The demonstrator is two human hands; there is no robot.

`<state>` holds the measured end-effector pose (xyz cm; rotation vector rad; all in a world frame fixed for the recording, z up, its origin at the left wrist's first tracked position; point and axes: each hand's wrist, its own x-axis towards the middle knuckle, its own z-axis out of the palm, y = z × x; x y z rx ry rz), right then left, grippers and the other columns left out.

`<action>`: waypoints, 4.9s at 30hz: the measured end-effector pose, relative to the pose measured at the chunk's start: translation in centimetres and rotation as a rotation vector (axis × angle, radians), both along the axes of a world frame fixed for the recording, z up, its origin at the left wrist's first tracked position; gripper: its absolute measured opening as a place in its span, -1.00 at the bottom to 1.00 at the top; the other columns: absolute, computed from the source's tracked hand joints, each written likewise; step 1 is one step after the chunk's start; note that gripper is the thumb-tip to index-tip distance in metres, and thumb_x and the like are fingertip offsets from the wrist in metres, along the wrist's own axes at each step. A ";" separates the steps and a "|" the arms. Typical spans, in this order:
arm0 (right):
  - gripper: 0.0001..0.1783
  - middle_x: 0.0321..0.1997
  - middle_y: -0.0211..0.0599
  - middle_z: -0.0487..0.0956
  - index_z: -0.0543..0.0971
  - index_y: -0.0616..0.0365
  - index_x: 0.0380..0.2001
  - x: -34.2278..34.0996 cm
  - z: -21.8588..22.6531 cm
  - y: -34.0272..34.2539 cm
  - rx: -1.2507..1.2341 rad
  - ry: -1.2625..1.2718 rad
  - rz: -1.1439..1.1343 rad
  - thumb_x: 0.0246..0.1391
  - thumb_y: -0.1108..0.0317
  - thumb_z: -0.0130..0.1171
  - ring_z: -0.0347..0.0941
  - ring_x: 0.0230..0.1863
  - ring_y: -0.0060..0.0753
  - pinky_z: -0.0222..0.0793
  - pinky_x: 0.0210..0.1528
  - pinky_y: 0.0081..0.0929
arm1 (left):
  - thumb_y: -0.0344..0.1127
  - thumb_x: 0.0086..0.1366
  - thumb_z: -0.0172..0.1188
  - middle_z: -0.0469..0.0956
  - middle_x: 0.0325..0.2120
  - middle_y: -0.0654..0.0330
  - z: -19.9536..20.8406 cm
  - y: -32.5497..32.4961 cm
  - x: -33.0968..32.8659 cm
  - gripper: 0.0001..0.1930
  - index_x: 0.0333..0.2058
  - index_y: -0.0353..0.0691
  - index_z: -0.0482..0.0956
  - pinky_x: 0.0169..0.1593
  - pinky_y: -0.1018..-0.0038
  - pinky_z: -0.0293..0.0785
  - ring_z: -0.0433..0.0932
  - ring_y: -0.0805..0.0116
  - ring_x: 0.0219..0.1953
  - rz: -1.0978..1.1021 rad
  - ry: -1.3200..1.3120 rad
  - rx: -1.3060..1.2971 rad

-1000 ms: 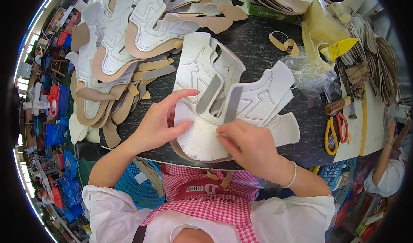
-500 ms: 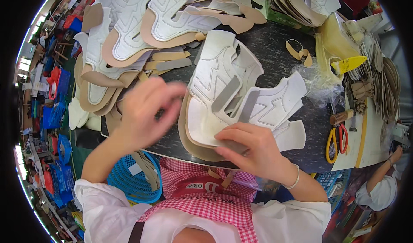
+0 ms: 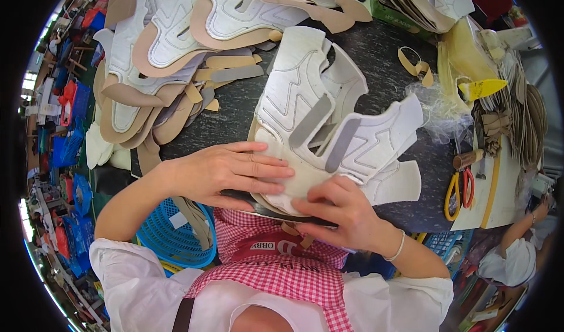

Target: The person attaches reinforcement patches and toe lining inserts onto shoe upper components by hand.

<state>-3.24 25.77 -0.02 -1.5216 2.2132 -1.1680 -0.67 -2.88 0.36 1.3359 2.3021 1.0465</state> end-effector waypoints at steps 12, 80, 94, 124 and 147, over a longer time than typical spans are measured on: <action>-0.48 -0.57 -0.54 0.21 0.55 0.00 -0.01 0.2 0.5 -1.1 0.185 0.451 0.224 -0.13 0.21 0.25 0.23 -0.54 -0.51 0.08 -0.47 -0.49 | -0.35 0.16 0.24 0.42 0.05 0.01 -2.0 1.1 0.2 -0.79 -0.22 -0.26 0.58 0.18 0.16 0.29 0.38 0.03 0.13 0.129 0.135 0.268; -0.79 -0.41 -0.21 0.58 0.51 0.21 -0.21 0.0 1.7 0.9 0.066 -0.245 -0.421 0.04 0.45 0.22 0.54 -0.51 -0.31 0.43 -0.48 -0.51 | -0.54 0.21 0.14 0.60 -0.26 0.16 2.5 4.1 -0.4 -0.38 0.24 -0.14 0.16 -0.24 0.58 0.52 0.59 0.48 -0.28 0.838 -0.503 0.086; -0.85 -0.45 -0.30 0.59 0.55 0.16 -0.32 -0.3 0.7 0.7 0.011 -0.253 -0.410 0.00 0.44 0.26 0.52 -0.61 -0.41 0.37 -0.59 -0.54 | -0.55 0.24 0.12 0.58 -0.19 0.11 2.0 4.3 -0.7 -0.38 0.25 -0.14 0.14 -0.35 0.64 0.51 0.60 0.50 -0.30 0.849 -0.520 0.196; -0.29 0.29 -0.04 0.21 0.33 0.17 0.14 -3.2 3.1 -3.8 0.309 0.215 0.119 -0.07 0.13 0.25 0.23 0.19 -0.08 0.18 0.16 -0.15 | -0.52 0.08 0.20 0.43 -0.56 0.24 0.7 2.5 -1.6 -0.45 0.11 -0.19 0.39 -0.49 0.55 0.40 0.48 0.47 -0.57 0.865 -0.069 0.073; -0.79 -0.36 0.01 0.58 0.53 0.21 -0.21 -23.1 8.2 -14.3 -0.278 0.404 -0.514 0.20 0.35 -0.03 0.57 -0.32 -0.11 0.46 -0.26 -0.35 | -0.43 0.06 0.26 0.49 -0.38 0.18 -0.3 -2.2 -5.6 -0.82 -0.31 -0.17 0.53 -0.10 0.34 0.27 0.45 0.24 -0.25 0.876 0.676 -0.263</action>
